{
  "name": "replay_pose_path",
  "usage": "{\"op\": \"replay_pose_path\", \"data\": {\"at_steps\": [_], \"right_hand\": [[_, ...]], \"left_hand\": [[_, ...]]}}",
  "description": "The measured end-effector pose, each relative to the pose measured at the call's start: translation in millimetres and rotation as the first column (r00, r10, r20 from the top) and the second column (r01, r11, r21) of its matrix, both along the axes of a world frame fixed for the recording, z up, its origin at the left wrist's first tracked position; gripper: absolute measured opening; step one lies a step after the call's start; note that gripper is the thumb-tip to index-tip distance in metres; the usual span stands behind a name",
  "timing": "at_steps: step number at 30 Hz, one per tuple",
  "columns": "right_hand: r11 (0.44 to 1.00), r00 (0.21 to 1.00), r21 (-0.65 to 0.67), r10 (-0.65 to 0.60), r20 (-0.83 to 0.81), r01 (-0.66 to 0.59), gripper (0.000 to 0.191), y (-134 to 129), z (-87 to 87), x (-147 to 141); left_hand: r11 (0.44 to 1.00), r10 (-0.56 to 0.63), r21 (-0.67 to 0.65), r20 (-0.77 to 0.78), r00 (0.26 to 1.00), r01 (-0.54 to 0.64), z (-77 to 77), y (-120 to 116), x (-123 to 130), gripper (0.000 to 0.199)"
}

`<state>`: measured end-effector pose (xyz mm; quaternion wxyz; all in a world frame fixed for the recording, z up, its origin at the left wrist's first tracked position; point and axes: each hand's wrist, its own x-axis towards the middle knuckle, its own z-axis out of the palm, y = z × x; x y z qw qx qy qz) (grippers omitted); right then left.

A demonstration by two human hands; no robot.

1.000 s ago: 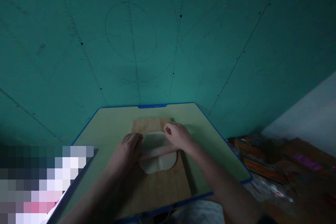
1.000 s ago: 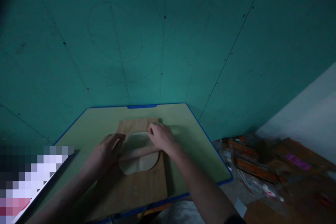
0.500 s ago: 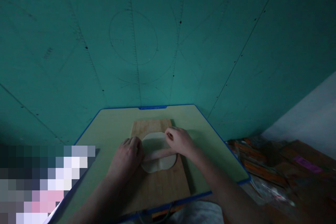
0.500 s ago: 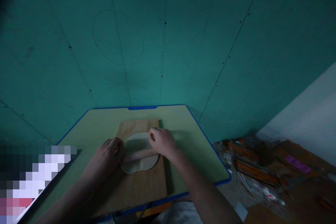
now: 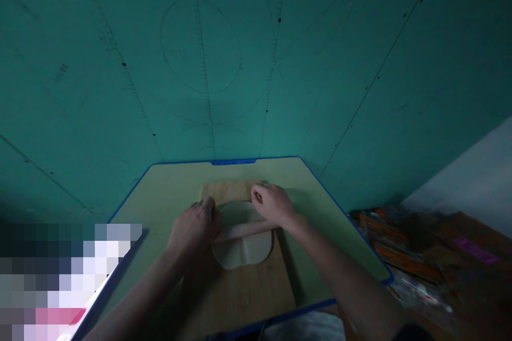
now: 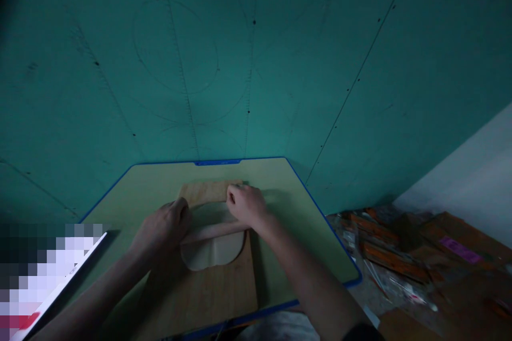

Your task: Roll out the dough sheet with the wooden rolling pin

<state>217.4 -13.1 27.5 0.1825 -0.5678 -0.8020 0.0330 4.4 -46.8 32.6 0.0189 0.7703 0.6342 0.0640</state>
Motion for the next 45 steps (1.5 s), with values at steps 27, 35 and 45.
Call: {"op": "replay_pose_path", "data": {"at_steps": [27, 35, 45], "right_hand": [[0.977, 0.963, -0.018, 0.208, -0.170, -0.214, 0.020, -6.7, -3.3, 12.2], [0.975, 0.960, 0.030, 0.223, -0.167, -0.221, 0.019, -3.7, -8.2, 14.6], [0.971, 0.960, -0.046, 0.222, -0.173, -0.233, 0.022, -8.0, -7.4, 13.2]], "left_hand": [[0.966, -0.154, -0.138, 0.367, 0.917, 0.218, -12.1, -15.3, -1.0, 0.018], [0.969, -0.019, -0.225, 0.347, 0.938, 0.102, -11.8, -18.9, 2.0, 0.010], [0.989, 0.039, -0.141, 0.581, 0.813, 0.053, -14.6, -15.9, -11.3, 0.010]]}}
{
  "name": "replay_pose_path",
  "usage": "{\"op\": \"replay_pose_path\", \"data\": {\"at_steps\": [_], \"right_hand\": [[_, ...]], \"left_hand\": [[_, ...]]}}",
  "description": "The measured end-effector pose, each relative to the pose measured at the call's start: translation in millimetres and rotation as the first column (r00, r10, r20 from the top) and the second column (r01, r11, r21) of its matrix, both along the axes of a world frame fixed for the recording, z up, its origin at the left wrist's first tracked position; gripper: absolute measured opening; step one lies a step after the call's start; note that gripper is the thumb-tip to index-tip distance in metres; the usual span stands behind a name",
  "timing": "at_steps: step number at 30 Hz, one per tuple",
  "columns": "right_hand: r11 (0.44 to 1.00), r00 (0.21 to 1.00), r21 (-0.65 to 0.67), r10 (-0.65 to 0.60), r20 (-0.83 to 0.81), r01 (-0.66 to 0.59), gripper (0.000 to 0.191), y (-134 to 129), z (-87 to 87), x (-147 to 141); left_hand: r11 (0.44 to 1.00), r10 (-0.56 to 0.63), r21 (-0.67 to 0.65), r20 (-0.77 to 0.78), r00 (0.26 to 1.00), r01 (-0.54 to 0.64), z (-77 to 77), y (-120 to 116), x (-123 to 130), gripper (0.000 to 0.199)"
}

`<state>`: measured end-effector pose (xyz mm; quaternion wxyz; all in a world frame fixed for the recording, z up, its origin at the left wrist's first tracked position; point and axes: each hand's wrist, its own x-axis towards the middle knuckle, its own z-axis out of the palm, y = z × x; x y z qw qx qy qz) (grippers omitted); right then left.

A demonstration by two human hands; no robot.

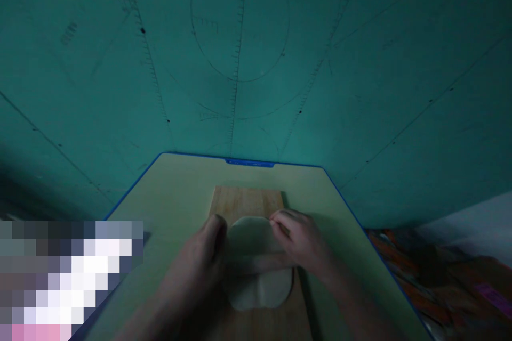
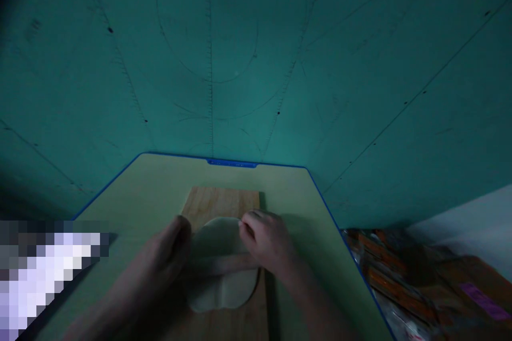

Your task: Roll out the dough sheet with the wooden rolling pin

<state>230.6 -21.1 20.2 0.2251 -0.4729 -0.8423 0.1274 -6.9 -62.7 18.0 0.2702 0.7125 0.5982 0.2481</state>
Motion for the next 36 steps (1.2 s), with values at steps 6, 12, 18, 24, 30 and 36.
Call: {"op": "replay_pose_path", "data": {"at_steps": [6, 12, 18, 24, 30, 36], "right_hand": [[1.000, 1.000, -0.007, -0.019, 0.001, 0.019, 0.020, -5.2, 0.5, -2.0], [0.999, 0.999, -0.009, -0.048, -0.008, 0.048, 0.014, -5.6, -2.0, -3.2], [0.990, 0.985, 0.052, -0.137, 0.105, 0.132, 0.012, -4.6, -1.3, -4.5], [0.959, 0.930, 0.126, -0.278, 0.241, 0.254, 0.026, -11.4, 4.6, -11.5], [0.940, 0.900, 0.118, -0.342, 0.270, 0.322, 0.030, -50.3, 5.0, -14.0], [0.876, 0.822, 0.195, -0.482, 0.303, 0.442, 0.044, -108.0, -9.9, -15.8]], "left_hand": [[0.943, -0.025, 0.330, -0.046, 0.999, 0.039, -2.7, 2.1, -3.4, 0.010], [0.905, -0.085, 0.406, -0.111, 0.990, 0.124, 0.3, -1.2, -1.3, 0.013], [0.923, -0.112, 0.339, -0.220, 0.969, 0.183, -8.5, 0.6, -3.9, 0.023], [0.945, -0.058, 0.274, -0.398, 0.916, 0.179, -10.6, 3.4, 1.5, 0.033], [0.844, -0.018, 0.417, -0.606, 0.795, 0.337, -13.8, -17.2, 9.9, 0.039], [0.771, 0.006, 0.517, -0.591, 0.807, 0.373, -38.7, -61.8, 1.6, 0.066]]}}
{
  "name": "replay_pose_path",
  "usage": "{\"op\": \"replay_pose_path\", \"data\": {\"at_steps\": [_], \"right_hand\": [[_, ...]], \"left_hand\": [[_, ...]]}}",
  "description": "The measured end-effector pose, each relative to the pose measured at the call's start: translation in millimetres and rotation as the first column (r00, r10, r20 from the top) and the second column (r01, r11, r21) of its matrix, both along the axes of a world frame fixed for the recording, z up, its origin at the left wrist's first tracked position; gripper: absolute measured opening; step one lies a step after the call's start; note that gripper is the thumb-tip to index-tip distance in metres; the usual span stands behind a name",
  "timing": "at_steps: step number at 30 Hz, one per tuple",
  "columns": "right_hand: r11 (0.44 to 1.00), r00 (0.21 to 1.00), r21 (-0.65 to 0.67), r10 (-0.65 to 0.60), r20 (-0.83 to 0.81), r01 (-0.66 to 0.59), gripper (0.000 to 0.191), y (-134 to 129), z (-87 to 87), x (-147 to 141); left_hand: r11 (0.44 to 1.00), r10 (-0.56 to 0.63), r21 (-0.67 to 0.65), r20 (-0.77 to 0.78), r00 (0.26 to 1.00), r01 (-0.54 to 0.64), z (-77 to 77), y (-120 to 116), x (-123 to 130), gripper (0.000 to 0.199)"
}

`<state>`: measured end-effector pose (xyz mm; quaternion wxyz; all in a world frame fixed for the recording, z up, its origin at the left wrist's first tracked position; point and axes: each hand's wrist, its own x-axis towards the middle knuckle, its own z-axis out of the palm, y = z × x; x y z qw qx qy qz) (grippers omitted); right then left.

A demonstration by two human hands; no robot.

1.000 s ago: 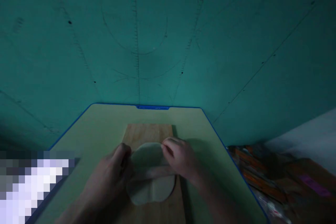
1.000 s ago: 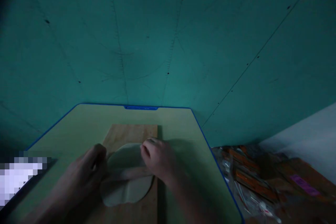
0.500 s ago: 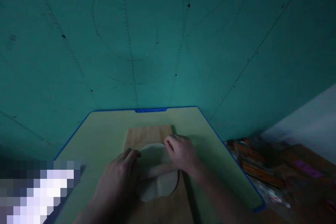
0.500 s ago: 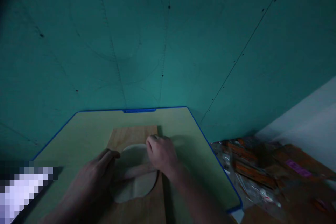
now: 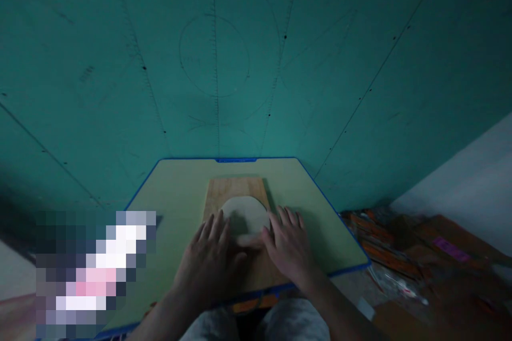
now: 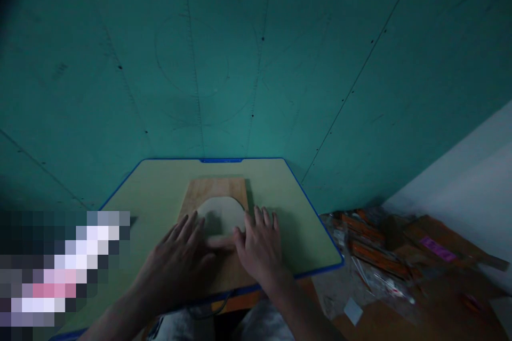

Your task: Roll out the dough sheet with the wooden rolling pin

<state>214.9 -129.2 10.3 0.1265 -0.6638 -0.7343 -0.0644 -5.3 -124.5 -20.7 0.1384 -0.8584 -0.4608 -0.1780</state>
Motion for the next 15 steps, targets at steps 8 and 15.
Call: {"op": "replay_pose_path", "data": {"at_steps": [8, 15], "right_hand": [[0.992, 0.997, -0.103, 0.066, -0.046, -0.071, 0.051, 25.1, 7.9, 2.9], [0.989, 0.987, -0.146, -0.060, -0.152, 0.038, 0.041, 93.2, 25.4, -3.9]], "left_hand": [[0.961, 0.091, -0.260, -0.008, 0.996, -0.090, 24.1, 22.8, 7.9, 0.077], [0.918, -0.011, -0.393, -0.163, 0.987, -0.055, 47.8, 69.4, 8.7, 0.039]]}}
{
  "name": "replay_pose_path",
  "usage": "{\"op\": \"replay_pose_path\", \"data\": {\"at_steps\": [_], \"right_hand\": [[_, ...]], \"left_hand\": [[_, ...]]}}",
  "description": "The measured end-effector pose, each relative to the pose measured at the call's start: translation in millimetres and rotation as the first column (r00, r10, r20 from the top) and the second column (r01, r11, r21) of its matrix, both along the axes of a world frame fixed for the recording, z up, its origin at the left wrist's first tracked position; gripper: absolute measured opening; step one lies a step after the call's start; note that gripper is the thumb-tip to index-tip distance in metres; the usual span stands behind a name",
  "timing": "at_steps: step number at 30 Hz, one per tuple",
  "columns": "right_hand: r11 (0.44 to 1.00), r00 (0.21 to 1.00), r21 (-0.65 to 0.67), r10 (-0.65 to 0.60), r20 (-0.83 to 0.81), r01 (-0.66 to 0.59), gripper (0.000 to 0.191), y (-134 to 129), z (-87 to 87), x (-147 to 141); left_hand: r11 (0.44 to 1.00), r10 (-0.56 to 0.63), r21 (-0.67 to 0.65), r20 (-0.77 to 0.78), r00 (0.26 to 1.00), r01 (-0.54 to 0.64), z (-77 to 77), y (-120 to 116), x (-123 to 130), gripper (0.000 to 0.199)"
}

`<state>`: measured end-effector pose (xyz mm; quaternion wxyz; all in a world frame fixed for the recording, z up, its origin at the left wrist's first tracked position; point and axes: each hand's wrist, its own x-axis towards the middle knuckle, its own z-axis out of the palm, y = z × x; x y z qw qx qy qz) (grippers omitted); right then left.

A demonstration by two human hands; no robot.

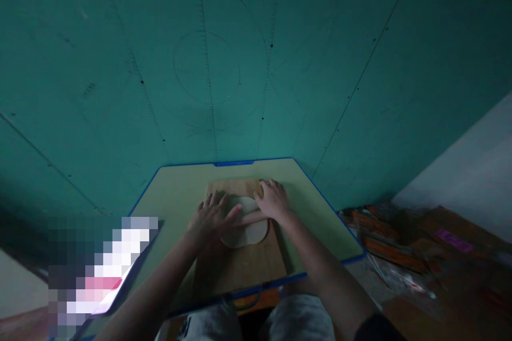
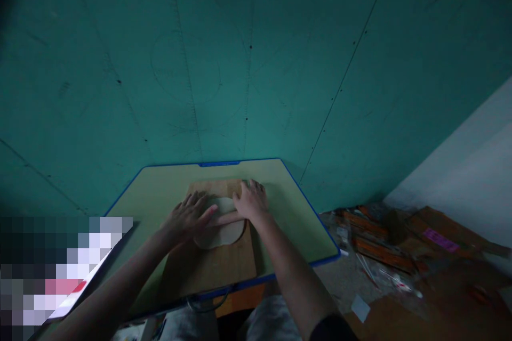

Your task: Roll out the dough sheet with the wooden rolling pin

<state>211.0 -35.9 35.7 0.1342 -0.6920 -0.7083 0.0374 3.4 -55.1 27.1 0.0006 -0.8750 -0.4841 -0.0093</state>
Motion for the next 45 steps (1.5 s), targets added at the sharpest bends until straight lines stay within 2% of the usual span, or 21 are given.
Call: {"op": "replay_pose_path", "data": {"at_steps": [2, 4, 7, 9, 12, 15, 17, 19, 23, 25, 28, 34, 39, 45], "right_hand": [[1.000, 1.000, -0.024, 0.008, -0.002, -0.009, 0.045, -8.3, -2.8, 1.0], [0.998, 1.000, -0.058, 0.019, 0.007, -0.019, 0.051, -27.9, -8.5, 3.8], [0.996, 0.996, -0.045, 0.075, 0.049, -0.073, 0.055, -61.5, -17.4, 9.7], [0.993, 0.991, -0.026, 0.118, 0.060, -0.116, 0.055, -74.4, -21.1, 12.9], [0.991, 0.990, -0.022, 0.134, 0.043, -0.133, 0.055, -67.7, -22.0, 14.2], [0.996, 0.996, -0.033, 0.088, 0.016, -0.088, 0.053, -39.2, -17.4, 10.4], [0.998, 0.998, -0.024, 0.065, 0.005, -0.065, 0.050, -22.2, -12.5, 7.2], [0.996, 0.996, 0.022, 0.089, 0.011, -0.089, 0.043, -16.0, -8.6, 5.6], [0.961, 0.969, 0.129, 0.242, 0.041, -0.245, 0.038, -36.8, -9.0, 10.6], [0.931, 0.941, 0.142, 0.335, 0.044, -0.337, 0.040, -52.7, -12.0, 15.3], [0.897, 0.905, 0.122, 0.425, 0.020, -0.424, 0.042, -67.1, -16.2, 20.3], [0.909, 0.911, 0.067, 0.413, -0.006, -0.412, 0.053, -65.8, -17.5, 19.5], [0.915, 0.915, 0.048, 0.402, -0.023, -0.401, 0.051, -65.7, -14.1, 18.6], [0.915, 0.916, 0.051, 0.401, -0.020, -0.399, 0.048, -64.5, -12.1, 18.6]], "left_hand": [[1.000, -0.008, -0.001, -0.023, 1.000, 0.008, -0.8, -6.9, 0.1, 0.038], [1.000, 0.020, 0.013, -0.029, 0.999, -0.020, -5.9, -21.7, 2.0, 0.040], [0.986, 0.133, 0.096, 0.035, 0.990, -0.136, -17.0, -47.3, 6.4, 0.061], [0.973, 0.168, 0.147, 0.084, 0.982, -0.179, -21.8, -57.7, 8.9, 0.072], [0.977, 0.166, 0.123, 0.074, 0.983, -0.174, -20.4, -53.8, 10.7, 0.075], [0.981, 0.185, 0.046, 0.052, 0.981, -0.188, -11.2, -31.5, 9.4, 0.074], [0.988, 0.155, -0.009, 0.058, 0.986, -0.155, -4.9, -16.1, 6.8, 0.068], [0.993, 0.110, -0.050, 0.069, 0.992, -0.106, -1.3, -6.6, 4.5, 0.062], [0.988, 0.146, -0.061, 0.072, 0.987, -0.142, -3.8, -9.6, 6.1, 0.072], [0.983, 0.180, -0.053, 0.071, 0.981, -0.176, -6.8, -16.7, 8.5, 0.081], [0.985, 0.168, -0.038, 0.073, 0.983, -0.165, -9.3, -24.7, 9.5, 0.089], [0.992, 0.122, -0.037, 0.084, 0.989, -0.119, -7.9, -27.0, 3.9, 0.088], [0.991, 0.127, -0.039, 0.046, 0.991, -0.126, -8.0, -27.6, 4.1, 0.085], [0.991, 0.131, -0.024, 0.088, 0.987, -0.130, -6.6, -27.7, 5.3, 0.085]]}}
